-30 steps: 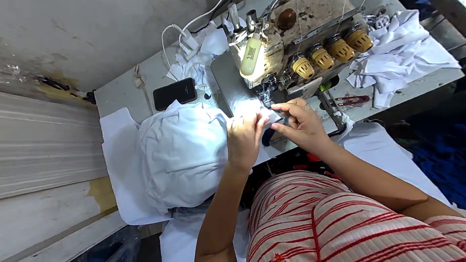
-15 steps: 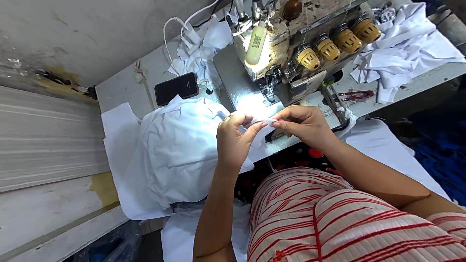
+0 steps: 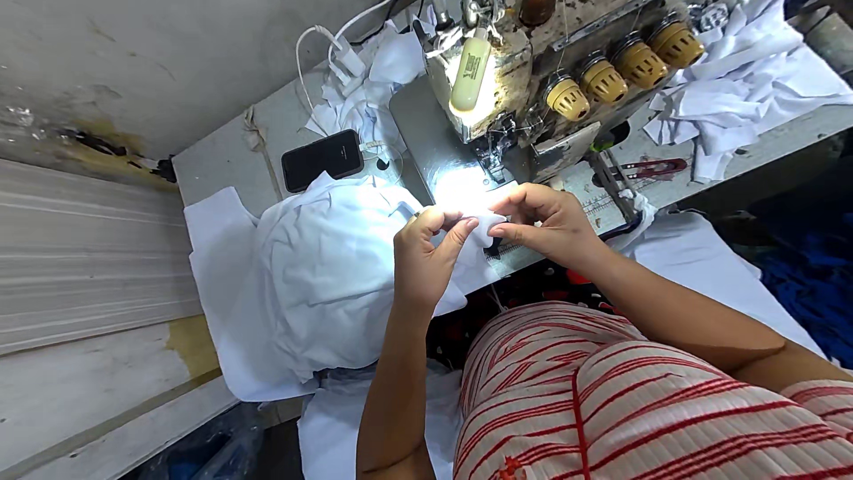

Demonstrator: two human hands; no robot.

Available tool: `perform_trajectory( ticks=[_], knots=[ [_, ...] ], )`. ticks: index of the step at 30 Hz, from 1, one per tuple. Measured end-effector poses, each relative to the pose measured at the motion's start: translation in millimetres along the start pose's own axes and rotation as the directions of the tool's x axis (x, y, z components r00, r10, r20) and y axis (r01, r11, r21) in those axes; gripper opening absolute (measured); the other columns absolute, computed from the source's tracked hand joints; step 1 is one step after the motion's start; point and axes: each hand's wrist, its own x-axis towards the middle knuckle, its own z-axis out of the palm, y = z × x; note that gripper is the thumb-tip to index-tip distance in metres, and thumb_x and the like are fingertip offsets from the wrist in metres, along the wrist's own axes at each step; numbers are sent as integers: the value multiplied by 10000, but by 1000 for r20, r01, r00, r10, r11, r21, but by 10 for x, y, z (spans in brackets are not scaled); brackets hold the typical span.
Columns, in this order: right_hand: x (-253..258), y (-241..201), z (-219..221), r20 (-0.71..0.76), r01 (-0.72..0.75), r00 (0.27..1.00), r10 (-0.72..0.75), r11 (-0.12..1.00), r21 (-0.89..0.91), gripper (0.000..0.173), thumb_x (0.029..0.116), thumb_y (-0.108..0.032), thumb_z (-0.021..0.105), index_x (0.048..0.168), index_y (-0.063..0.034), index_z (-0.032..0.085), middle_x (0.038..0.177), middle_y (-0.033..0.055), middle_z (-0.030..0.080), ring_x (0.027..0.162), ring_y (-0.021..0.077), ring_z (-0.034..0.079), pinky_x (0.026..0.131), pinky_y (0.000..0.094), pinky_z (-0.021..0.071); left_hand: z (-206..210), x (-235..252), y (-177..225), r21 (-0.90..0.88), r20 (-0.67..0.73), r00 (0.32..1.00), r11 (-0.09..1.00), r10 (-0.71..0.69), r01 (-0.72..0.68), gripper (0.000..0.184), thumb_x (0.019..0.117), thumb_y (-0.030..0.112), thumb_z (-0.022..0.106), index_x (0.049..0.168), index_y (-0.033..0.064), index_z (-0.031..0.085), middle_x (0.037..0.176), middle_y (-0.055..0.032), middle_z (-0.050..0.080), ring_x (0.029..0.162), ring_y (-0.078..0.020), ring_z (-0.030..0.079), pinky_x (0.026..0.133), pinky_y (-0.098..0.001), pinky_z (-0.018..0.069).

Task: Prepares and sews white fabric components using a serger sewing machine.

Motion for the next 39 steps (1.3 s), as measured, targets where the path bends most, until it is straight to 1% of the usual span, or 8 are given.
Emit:
perform_trajectory(
  ticks=[8,13,17,20,22,30,36,39],
  knots=[
    [6,-50,-26,8,-58,998,58,997,59,34,921,-59,707,947,-44,690,772,-65,674,580,-44,589,537,119,524,-29,-22,-47,46,-12,1000,999,-10,11,88,894,152,760,900,68,735,823,42,657,816,-17,560,747,-190,423],
    [-23,-85,-6,66,10,998,-13,998,57,69,914,-46,703,979,-25,690,775,-55,682,594,-37,606,544,132,541,-92,-80,-8,-125,37,988,980,-150,153,46,903,58,746,945,44,732,788,37,662,549,33,501,495,-113,417],
    [-22,-257,8,100,228,968,-229,973,19,125,942,-86,690,1037,-12,657,823,-26,669,650,-53,563,601,106,501,-164,-70,114,-305,20,1000,952,0,6,97,940,18,684,1012,70,721,927,52,716,753,2,672,674,-168,587],
    [-10,-281,-23,24,224,974,-226,973,47,108,953,-102,687,1038,-60,635,836,-56,663,648,-62,566,597,108,515,8,70,181,10,-157,927,939,340,-343,62,954,67,699,981,28,738,948,-21,684,921,-40,650,829,-165,544],
    [-17,-196,-77,-50,87,995,-83,993,78,133,930,-73,697,1035,-99,621,833,-87,671,610,-54,587,545,124,531,202,191,136,245,-145,892,889,427,-386,87,951,72,698,948,8,756,893,-98,695,904,-134,660,840,-219,528],
    [-217,100,-157,-163,-227,957,241,969,99,143,902,-42,698,999,-118,626,758,-106,650,558,-33,585,507,137,523,671,237,-95,381,-71,978,911,198,-157,114,936,140,723,1014,58,737,896,-66,704,776,-179,649,731,-352,537],
    [-152,178,-198,-126,-11,992,-5,992,-127,152,931,-57,664,1044,14,736,892,-19,727,689,-60,613,633,118,536,625,113,-29,412,-7,987,900,158,-141,220,985,119,629,1158,37,737,994,-106,737,880,-231,681,810,-419,522],
    [-95,226,-235,-79,81,990,-115,935,-345,207,976,-106,624,1084,5,762,963,57,761,822,1,680,780,163,559,617,198,-72,409,-3,983,897,183,-166,146,967,84,632,1066,8,707,1000,-115,723,985,-240,676,919,-427,490]
  ],
)
